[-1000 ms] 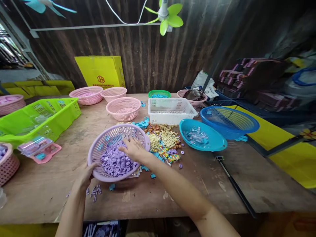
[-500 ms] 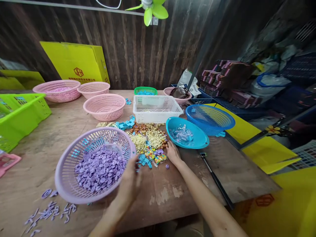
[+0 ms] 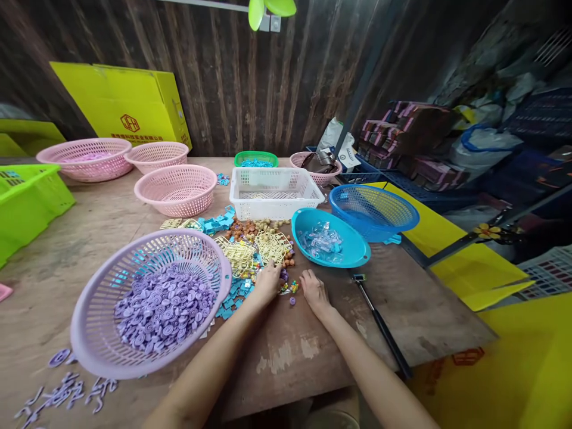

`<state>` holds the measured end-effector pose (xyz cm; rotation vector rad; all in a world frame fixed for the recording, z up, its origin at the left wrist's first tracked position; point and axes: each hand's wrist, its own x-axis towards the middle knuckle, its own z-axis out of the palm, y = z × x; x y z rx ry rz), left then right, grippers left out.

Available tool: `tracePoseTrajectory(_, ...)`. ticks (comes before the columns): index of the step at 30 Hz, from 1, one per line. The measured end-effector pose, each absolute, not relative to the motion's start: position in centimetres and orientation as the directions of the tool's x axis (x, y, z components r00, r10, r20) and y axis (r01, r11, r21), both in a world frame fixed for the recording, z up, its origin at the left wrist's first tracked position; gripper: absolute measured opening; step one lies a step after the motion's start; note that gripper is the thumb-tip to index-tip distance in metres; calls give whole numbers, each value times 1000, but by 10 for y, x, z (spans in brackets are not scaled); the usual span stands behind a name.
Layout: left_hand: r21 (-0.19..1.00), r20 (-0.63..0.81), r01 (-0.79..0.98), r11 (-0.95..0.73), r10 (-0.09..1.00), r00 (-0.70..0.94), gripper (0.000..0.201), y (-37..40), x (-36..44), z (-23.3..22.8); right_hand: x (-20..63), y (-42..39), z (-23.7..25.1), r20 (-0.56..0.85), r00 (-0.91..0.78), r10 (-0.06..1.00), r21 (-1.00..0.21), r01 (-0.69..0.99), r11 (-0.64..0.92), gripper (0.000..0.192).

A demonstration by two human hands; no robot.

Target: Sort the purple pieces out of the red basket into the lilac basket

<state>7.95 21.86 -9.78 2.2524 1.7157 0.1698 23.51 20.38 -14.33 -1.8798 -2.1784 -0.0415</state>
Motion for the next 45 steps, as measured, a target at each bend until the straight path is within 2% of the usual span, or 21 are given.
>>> tracePoseTrajectory(4,440,-68,869,-228,956,286,24,223,70,-107,225,199,-140,248,-172,954,-346,903,253,18)
tracePoseTrajectory(8,514,-88,839,-180,962,260,23,223,65,-108,217,188,-140,257,-233,938,-464,822,331,18)
tracePoseTrajectory(11,588,-79,795,-148,968,239,17,221,62,-106,219,189,-139,286,-142,948,-553,783,284,17)
tracePoseTrajectory(14,716,-71,695,-62,985,160,13,219,59,-103,222,203,-135,269,-48,962,-569,798,199,16)
tracePoseTrajectory(16,844,-157,529,85,983,92,14,218,57,-100,221,215,-132,244,-60,968,-549,814,189,15)
tracePoseTrajectory(18,927,-330,219,305,940,86,16,218,54,-95,217,224,-129,205,-93,974,-518,834,189,17)
tracePoseTrajectory(19,911,-412,34,411,904,112,16,219,53,-93,214,226,-127,181,-106,978,-496,849,184,19)
tracePoseTrajectory(21,797,-511,-281,535,845,157,11,220,51,-88,207,229,-124,134,-115,984,-434,886,163,23)
tracePoseTrajectory(23,733,-522,-427,529,840,145,4,221,50,-85,201,227,-121,95,-105,990,-352,927,132,30)
tracePoseTrajectory(25,812,-472,-337,476,876,100,14,222,51,-87,196,225,-119,64,-100,993,-273,955,113,35)
tracePoseTrajectory(27,929,-370,6,370,928,39,20,220,56,-91,191,224,-118,46,-98,994,-219,970,106,37)
tracePoseTrajectory(28,931,-295,228,285,955,11,19,219,59,-95,190,223,-117,41,-97,994,-201,974,103,37)
tracePoseTrajectory(30,776,-161,618,125,987,3,15,216,66,-101,188,223,-116,29,-98,995,-178,979,101,34)
tracePoseTrajectory(32,548,-104,836,21,994,43,15,212,74,-105,188,222,-116,8,-108,994,-162,981,107,28)
tracePoseTrajectory(34,377,-136,925,-46,985,104,21,210,81,-107,190,222,-116,-18,-115,993,-150,982,111,24)
tracePoseTrajectory(37,262,-178,959,-108,971,158,34,210,86,-106,194,221,-116,-42,-101,994,-153,984,93,26)
tracePoseTrajectory(40,250,-185,958,-141,964,190,31,216,88,-104,198,221,-114,-98,-53,994,-222,975,30,28)
tracePoseTrajectory(45,328,-164,933,-150,963,212,19,220,83,-95,208,221,-106,-182,7,983,-361,930,-74,24)
